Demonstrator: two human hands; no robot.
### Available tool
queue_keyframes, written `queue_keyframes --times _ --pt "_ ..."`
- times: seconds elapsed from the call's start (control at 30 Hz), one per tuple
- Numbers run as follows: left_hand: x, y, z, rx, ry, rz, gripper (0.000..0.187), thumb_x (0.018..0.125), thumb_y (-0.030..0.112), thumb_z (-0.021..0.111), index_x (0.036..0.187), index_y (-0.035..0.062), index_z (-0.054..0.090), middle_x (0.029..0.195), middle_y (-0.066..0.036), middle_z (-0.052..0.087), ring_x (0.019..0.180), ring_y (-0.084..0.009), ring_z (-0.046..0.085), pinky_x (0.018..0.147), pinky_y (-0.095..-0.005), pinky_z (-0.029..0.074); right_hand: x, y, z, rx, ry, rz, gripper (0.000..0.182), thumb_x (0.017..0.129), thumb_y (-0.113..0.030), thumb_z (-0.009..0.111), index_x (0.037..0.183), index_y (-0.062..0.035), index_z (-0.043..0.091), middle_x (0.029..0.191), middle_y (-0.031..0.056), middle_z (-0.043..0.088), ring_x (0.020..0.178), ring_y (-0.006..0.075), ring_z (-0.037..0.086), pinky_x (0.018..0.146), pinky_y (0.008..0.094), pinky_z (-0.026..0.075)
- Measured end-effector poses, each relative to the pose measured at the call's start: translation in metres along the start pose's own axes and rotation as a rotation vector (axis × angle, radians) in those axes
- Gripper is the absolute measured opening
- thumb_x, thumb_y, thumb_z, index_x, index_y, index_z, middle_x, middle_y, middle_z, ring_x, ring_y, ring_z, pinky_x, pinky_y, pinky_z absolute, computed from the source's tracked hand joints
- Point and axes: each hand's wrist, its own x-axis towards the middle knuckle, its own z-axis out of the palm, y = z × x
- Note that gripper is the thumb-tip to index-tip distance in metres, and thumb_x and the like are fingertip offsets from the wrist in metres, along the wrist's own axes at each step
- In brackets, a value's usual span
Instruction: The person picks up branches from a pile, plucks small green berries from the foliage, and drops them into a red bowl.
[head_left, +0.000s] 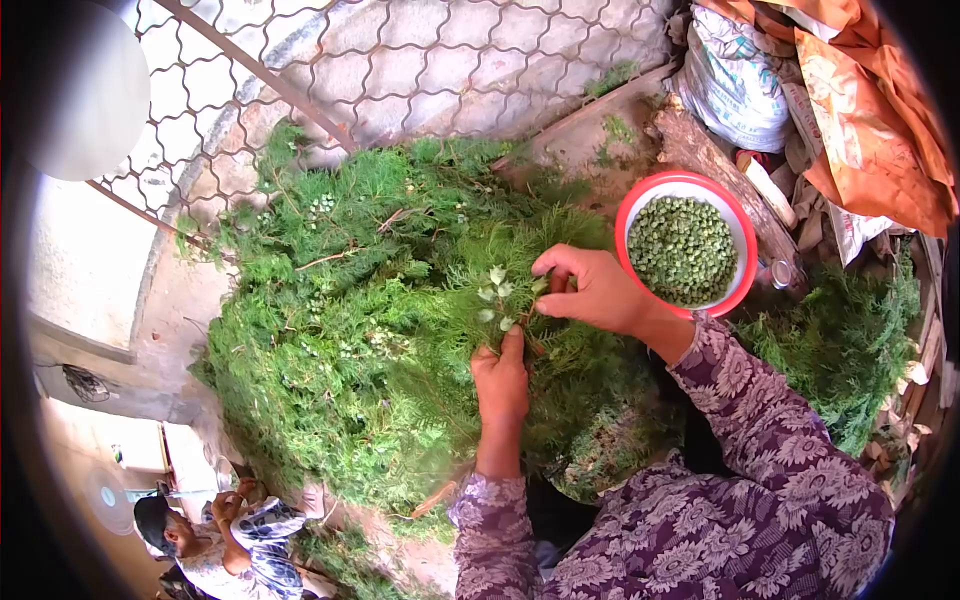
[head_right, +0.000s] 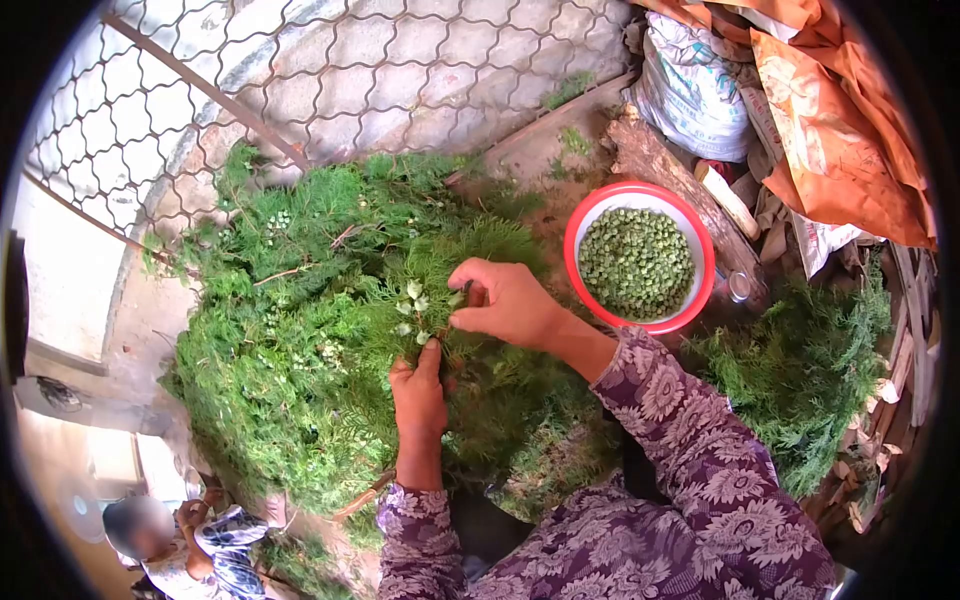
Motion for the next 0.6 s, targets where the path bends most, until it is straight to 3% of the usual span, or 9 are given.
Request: queue_keyframes --times 0.2,0.3,0.43,0.5,0.53,0.6 --pt "-0.001 0.000 0.005 -0.016 -0.015 -0.016 0.011 0.085 0.017 0.055 0.089 0.0080 0.060 0.072 0.002 0.061 0.054 -0.0051 0.054 0.041 -0.0181 0.035 -0.001 -0.001 -0.002 -0.142 0.042 -0.018 0.027 0.069 -0.016 0.068 0.085 0.0002 0.053 0.055 0.0078 0.052 0.050 0.0107 0.049 0.048 0.0282 0.040" --pt "-0.002 0.004 0.005 -0.018 -0.042 -0.032 0.011 0.086 0.016 0.055 0.087 0.0061 0.060 0.069 0.002 0.060 0.054 -0.0046 0.051 0.044 -0.0183 0.035 0.000 0.006 -0.001 -0.178 0.019 -0.098 0.024 0.070 -0.016 0.067 0.079 -0.0009 0.052 0.053 0.0066 0.050 0.049 0.0100 0.048 0.046 0.0282 0.038" --pt "-0.005 0.010 0.005 -0.046 -0.058 -0.075 0.010 0.086 0.013 0.055 0.087 0.0039 0.059 0.068 0.001 0.059 0.057 -0.0045 0.048 0.049 -0.0189 0.036 0.004 0.007 -0.009 -0.164 -0.036 -0.032 0.022 0.073 -0.019 0.065 0.075 -0.0021 0.052 0.054 0.0036 0.050 0.049 0.0086 0.048 0.044 0.0266 0.037" --pt "0.001 0.003 0.002 -0.007 -0.050 -0.028 0.009 0.085 0.015 0.056 0.086 0.0063 0.060 0.067 0.003 0.058 0.052 -0.0038 0.047 0.045 -0.0187 0.034 0.007 -0.002 -0.014 0.243 -0.126 0.387 0.014 0.076 -0.016 0.062 0.072 -0.0054 0.055 0.055 0.0000 0.048 0.051 0.0050 0.045 0.042 0.0194 0.032" --pt "0.003 0.000 0.001 0.032 -0.036 0.013 0.009 0.084 0.017 0.057 0.085 0.0086 0.061 0.066 0.004 0.057 0.048 -0.0032 0.046 0.041 -0.0185 0.033 0.009 0.003 -0.024 0.240 -0.128 0.385 0.014 0.076 -0.016 0.062 0.072 -0.0054 0.055 0.055 0.0000 0.048 0.051 0.0050 0.045 0.042 0.0194 0.032" --pt "0.002 -0.001 0.002 0.037 -0.012 0.010 0.009 0.084 0.017 0.058 0.085 0.0083 0.061 0.067 0.003 0.058 0.049 -0.0034 0.047 0.041 -0.0186 0.033 0.013 0.017 -0.051 0.925 -0.176 0.326 0.006 0.078 -0.012 0.056 0.078 -0.0067 0.055 0.063 0.0025 0.053 0.053 0.0063 0.048 0.040 0.0168 0.031"
